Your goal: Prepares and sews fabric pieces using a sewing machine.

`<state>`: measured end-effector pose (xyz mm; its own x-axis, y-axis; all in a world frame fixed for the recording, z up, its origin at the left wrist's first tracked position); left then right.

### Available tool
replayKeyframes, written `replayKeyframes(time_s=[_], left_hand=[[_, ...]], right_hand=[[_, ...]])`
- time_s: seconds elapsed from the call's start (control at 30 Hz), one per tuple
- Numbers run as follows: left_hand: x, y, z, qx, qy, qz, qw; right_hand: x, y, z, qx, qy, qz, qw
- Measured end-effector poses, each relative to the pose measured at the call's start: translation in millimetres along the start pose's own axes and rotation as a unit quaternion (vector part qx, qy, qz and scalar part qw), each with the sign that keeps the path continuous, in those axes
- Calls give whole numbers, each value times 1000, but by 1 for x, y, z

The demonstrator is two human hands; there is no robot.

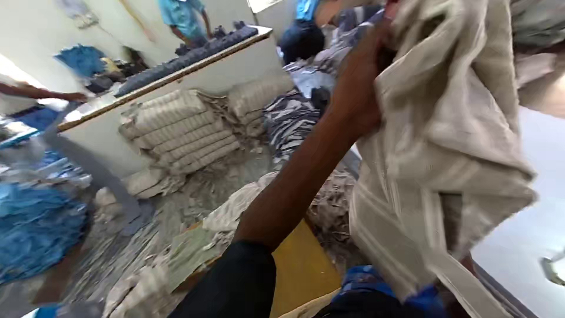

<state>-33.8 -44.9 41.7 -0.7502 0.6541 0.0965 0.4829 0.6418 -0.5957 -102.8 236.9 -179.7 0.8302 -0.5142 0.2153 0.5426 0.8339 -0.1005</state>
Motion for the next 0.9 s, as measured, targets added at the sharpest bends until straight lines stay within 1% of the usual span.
replayKeyframes(time_s=[0.03, 0.07, 0.1, 0.13, 0.17, 0.2, 0.23, 0.27, 0.3, 0.37, 0.43, 0.5, 0.53, 0.6, 0.63, 0.7, 0.77, 0.8, 0.83, 0.87, 0.9], left_hand=[[52, 13, 9, -158, 6, 16, 987], [87, 23, 29, -261, -10, 98, 960], [109, 28, 59, -310, -29, 177, 934], [122, 32, 92, -321, -77, 223, 917], [127, 38, 119, -313, -141, 246, 906], [129, 46, 136, -290, -200, 260, 899], [129, 57, 148, -266, -242, 269, 893], [127, 68, 155, -242, -278, 271, 889], [123, 79, 158, -224, -306, 267, 886], [114, 101, 152, -195, -350, 248, 882], [108, 119, 135, -158, -386, 221, 881], [113, 135, 112, -112, -417, 208, 878], [122, 141, 100, -91, -423, 214, 876], [149, 146, 91, -38, -422, 231, 876], [168, 149, 90, -11, -425, 262, 867], [214, 152, 96, 44, -438, 335, 833], [253, 148, 120, 114, -460, 363, 802], [267, 143, 139, 124, -479, 378, 783], [276, 138, 160, 114, -498, 400, 761], [280, 135, 178, 96, -507, 417, 749], [278, 134, 190, 78, -506, 422, 748]], right_hand=[[-18, -3, 10, 20, -56, -45, 997], [-37, -8, 16, 59, -72, -87, 992], [-64, -11, 16, 97, -67, -126, 985], [-96, -9, 12, 123, -30, -155, 980], [-129, -1, 8, 140, 31, -171, 975], [-156, 11, 6, 146, 96, -187, 967], [-177, 24, 8, 140, 146, -210, 956], [-191, 36, 10, 125, 171, -228, 950], [-197, 44, 12, 99, 175, -236, 951], [-194, 50, 15, 52, 175, -233, 955], [-183, 49, 13, 29, 207, -238, 949], [-177, 48, 11, 28, 255, -263, 930], [-175, 46, 13, 25, 278, -275, 920], [-171, 45, 15, 1, 321, -281, 904], [-168, 47, 15, -16, 342, -275, 898], [-166, 50, 13, -40, 372, -263, 889], [-164, 51, 12, -49, 378, -258, 888], [-164, 50, 11, -54, 377, -257, 888], [-164, 50, 10, -59, 375, -257, 889], [-164, 51, 10, -66, 375, -258, 888], [-164, 53, 9, -72, 376, -259, 887]])
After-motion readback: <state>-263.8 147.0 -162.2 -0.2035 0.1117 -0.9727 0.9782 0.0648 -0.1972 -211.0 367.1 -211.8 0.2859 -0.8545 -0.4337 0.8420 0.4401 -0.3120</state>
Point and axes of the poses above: each hand's wrist, its own y-axis away from the middle knuckle, its own x-axis out of the palm, z = x × y, the point moved 7 cm from there along -y, towards the middle knuckle, and after that the axes turned 5 degrees about -y, right-handed, at the moved point
